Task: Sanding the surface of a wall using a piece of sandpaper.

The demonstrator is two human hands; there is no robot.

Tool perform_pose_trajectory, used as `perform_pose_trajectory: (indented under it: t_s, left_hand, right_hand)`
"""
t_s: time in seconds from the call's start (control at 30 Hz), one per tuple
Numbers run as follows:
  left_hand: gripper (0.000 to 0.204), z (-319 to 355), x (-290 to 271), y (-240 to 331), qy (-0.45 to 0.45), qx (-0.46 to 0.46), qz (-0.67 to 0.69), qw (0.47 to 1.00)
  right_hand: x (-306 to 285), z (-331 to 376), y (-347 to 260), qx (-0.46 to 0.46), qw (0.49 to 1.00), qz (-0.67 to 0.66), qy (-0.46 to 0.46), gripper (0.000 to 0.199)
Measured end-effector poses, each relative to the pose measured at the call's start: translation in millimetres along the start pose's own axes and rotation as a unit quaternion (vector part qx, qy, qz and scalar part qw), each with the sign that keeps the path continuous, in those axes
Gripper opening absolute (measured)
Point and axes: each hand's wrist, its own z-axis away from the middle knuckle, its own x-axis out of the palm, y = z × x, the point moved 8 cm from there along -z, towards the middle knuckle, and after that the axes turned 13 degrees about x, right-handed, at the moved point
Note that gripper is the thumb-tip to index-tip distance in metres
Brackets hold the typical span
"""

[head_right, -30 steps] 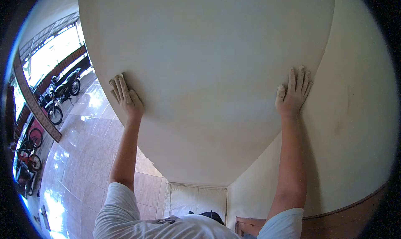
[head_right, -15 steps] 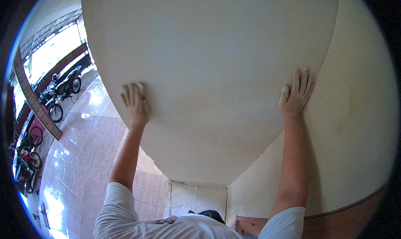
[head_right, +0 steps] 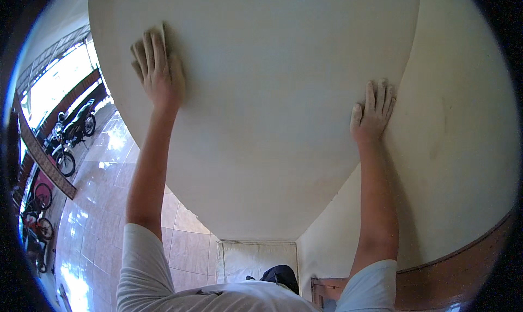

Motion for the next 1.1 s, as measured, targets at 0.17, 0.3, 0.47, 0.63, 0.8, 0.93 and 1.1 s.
perform_pose_trajectory:
  t_s: [0.17,0.3,0.47,0.63,0.8,0.93,1.1]
  left_hand:
    - [0.077,-73,40,71,-0.021,0.09,-0.044,0.995]
    - [0.055,-60,41,149,-0.081,0.186,0.06,0.977]
    - [0.051,-36,27,195,-0.142,0.293,0.253,0.911]
    - [0.029,-32,12,207,-0.256,0.29,0.401,0.83]
    - [0.013,-46,20,183,-0.275,0.022,0.668,0.691]
    - [0.014,-47,25,177,-0.228,-0.036,0.723,0.652]
    - [0.022,-53,14,184,-0.134,-0.097,0.8,0.577]
  right_hand:
    - [6,10,0,0.034,0.999,0.0,0.001,0.058]
    - [8,20,-3,0.054,0.999,-0.004,0.004,0.058]
    - [-3,17,-10,0.064,0.998,-0.021,-0.007,0.057]
    - [-30,-8,-32,0.09,0.985,-0.145,-0.03,0.051]
    - [-72,-59,-92,0.069,0.884,-0.448,-0.115,0.039]
    - [-80,-67,-119,0.144,0.81,-0.508,-0.256,0.037]
    - [-62,-61,-138,0.247,0.623,-0.645,-0.368,0.033]
